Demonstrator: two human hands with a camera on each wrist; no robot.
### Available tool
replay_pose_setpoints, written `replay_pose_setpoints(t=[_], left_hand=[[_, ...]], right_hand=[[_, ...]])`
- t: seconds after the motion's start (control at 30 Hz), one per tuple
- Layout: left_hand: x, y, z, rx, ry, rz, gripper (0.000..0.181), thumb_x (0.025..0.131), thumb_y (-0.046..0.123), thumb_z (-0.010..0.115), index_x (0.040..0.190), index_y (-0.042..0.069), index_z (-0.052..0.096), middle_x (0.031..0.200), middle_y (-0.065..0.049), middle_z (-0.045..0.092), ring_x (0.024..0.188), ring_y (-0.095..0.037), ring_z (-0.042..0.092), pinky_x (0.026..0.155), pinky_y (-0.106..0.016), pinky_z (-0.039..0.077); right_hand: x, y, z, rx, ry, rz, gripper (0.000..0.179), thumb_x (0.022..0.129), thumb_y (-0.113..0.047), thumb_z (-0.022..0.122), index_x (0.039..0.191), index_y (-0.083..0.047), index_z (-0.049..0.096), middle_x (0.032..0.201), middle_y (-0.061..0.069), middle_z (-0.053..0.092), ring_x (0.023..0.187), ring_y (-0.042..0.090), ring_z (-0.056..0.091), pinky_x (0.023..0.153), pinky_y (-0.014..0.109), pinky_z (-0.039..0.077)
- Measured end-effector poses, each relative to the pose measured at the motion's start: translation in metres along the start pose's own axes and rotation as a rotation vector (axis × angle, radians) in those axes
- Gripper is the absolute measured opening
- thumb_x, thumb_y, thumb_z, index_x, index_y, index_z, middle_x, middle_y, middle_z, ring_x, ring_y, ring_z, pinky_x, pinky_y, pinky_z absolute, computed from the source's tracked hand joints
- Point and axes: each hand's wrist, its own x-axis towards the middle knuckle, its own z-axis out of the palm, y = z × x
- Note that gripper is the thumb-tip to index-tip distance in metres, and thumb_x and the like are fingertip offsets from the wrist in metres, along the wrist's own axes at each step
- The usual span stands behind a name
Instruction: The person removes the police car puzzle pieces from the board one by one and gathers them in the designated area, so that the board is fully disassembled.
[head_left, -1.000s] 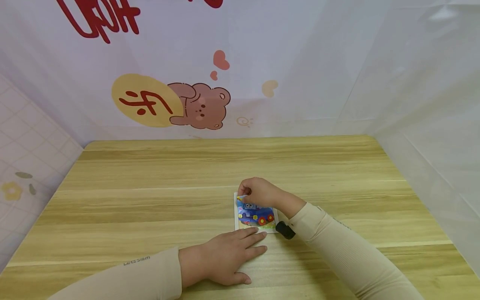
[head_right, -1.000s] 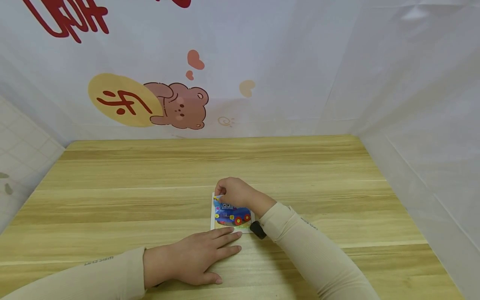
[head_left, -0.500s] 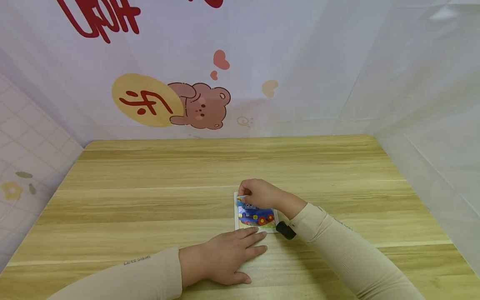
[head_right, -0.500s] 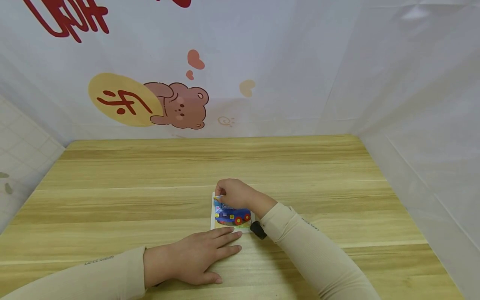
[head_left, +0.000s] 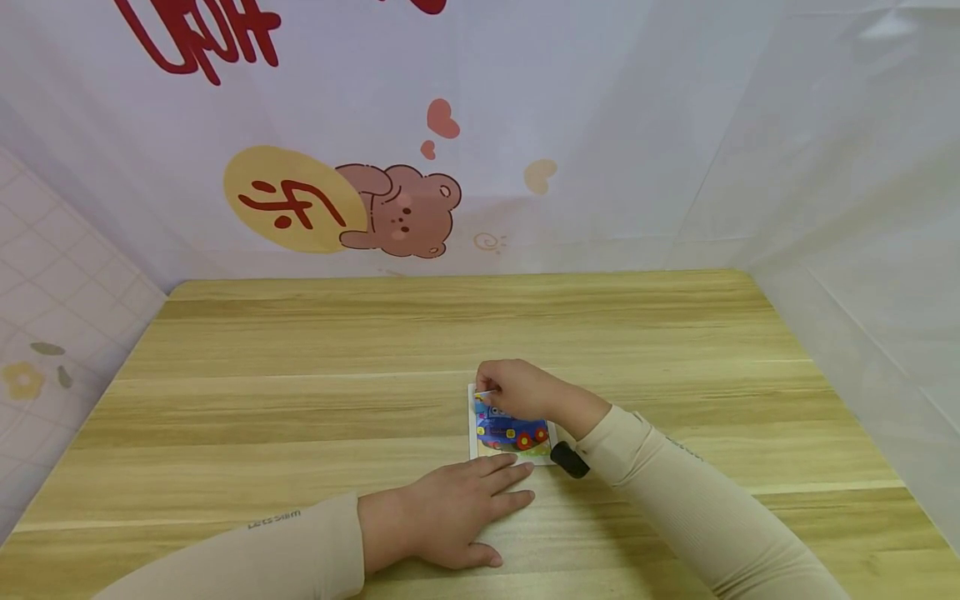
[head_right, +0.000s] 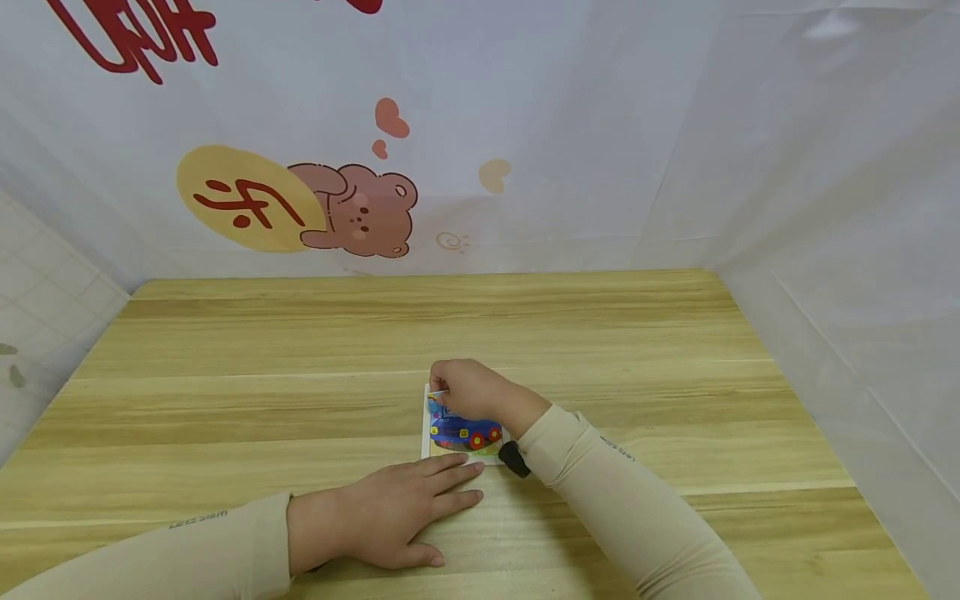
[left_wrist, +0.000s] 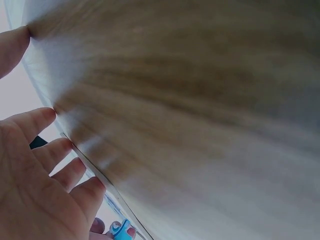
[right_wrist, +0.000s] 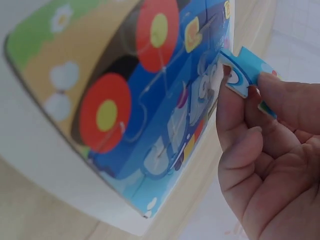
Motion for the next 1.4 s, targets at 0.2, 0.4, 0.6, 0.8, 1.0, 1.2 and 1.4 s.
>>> replay_pose_setpoints(t=[0.2,0.4,0.6,0.8,1.0,1.2,1.4], left_hand=[[0.000,0.000,-0.001,0.009,0.004,0.002,0.068,0.091,0.059,0.052,0.146,0.018,0.044,0.153,-0.007,0.035,0.141,-0.023,0.033,0.112,-0.028,0.029],[0.000,0.000,-0.002,0.005,-0.001,0.002,0.069,0.092,0.059,0.051,0.146,0.018,0.043,0.154,-0.007,0.035,0.141,-0.023,0.032,0.112,-0.028,0.030],[0.000,0.000,-0.003,0.003,-0.004,-0.002,0.069,0.092,0.059,0.051,0.146,0.018,0.043,0.154,-0.007,0.035,0.141,-0.024,0.033,0.112,-0.028,0.029],[0.001,-0.001,-0.004,-0.021,-0.025,-0.007,0.068,0.092,0.059,0.051,0.147,0.019,0.042,0.154,-0.007,0.034,0.141,-0.024,0.031,0.113,-0.028,0.029],[0.000,-0.001,-0.005,-0.049,-0.046,-0.013,0.069,0.092,0.059,0.050,0.148,0.019,0.041,0.155,-0.006,0.032,0.142,-0.023,0.030,0.113,-0.028,0.029],[0.000,-0.001,-0.004,-0.063,-0.058,-0.013,0.069,0.093,0.059,0.049,0.149,0.019,0.039,0.156,-0.005,0.031,0.143,-0.023,0.028,0.112,-0.029,0.030],[0.000,-0.001,-0.003,-0.077,-0.060,-0.016,0.069,0.093,0.058,0.049,0.149,0.019,0.039,0.156,-0.005,0.031,0.143,-0.023,0.027,0.113,-0.029,0.029]], right_hand=[[0.000,-0.002,-0.001,-0.012,0.007,-0.005,0.004,0.095,-0.004,0.057,0.091,-0.005,0.056,0.095,0.003,0.064,0.092,0.018,0.060,0.083,0.036,0.050],[-0.001,-0.001,-0.003,0.038,0.020,0.015,0.003,0.094,-0.005,0.059,0.093,-0.006,0.057,0.085,0.000,0.060,0.077,0.016,0.054,0.072,0.030,0.046],[-0.003,0.002,-0.009,0.064,0.053,0.030,0.003,0.094,-0.006,0.061,0.095,-0.006,0.058,0.081,-0.001,0.056,0.072,0.015,0.050,0.068,0.027,0.043],[-0.008,0.008,-0.016,0.086,0.081,0.042,0.003,0.093,-0.007,0.061,0.094,-0.008,0.058,0.082,-0.001,0.058,0.075,0.015,0.051,0.069,0.028,0.044],[-0.015,0.019,-0.023,0.131,0.117,0.048,0.004,0.092,-0.009,0.063,0.095,-0.009,0.060,0.087,0.000,0.061,0.080,0.016,0.052,0.073,0.030,0.045],[-0.022,0.033,-0.030,0.199,0.161,0.034,0.005,0.091,-0.007,0.063,0.095,-0.005,0.062,0.087,0.003,0.060,0.079,0.017,0.050,0.072,0.030,0.044],[-0.030,0.046,-0.036,0.251,0.194,0.041,0.006,0.090,-0.006,0.063,0.096,-0.004,0.064,0.088,0.004,0.061,0.080,0.018,0.052,0.072,0.030,0.046]])
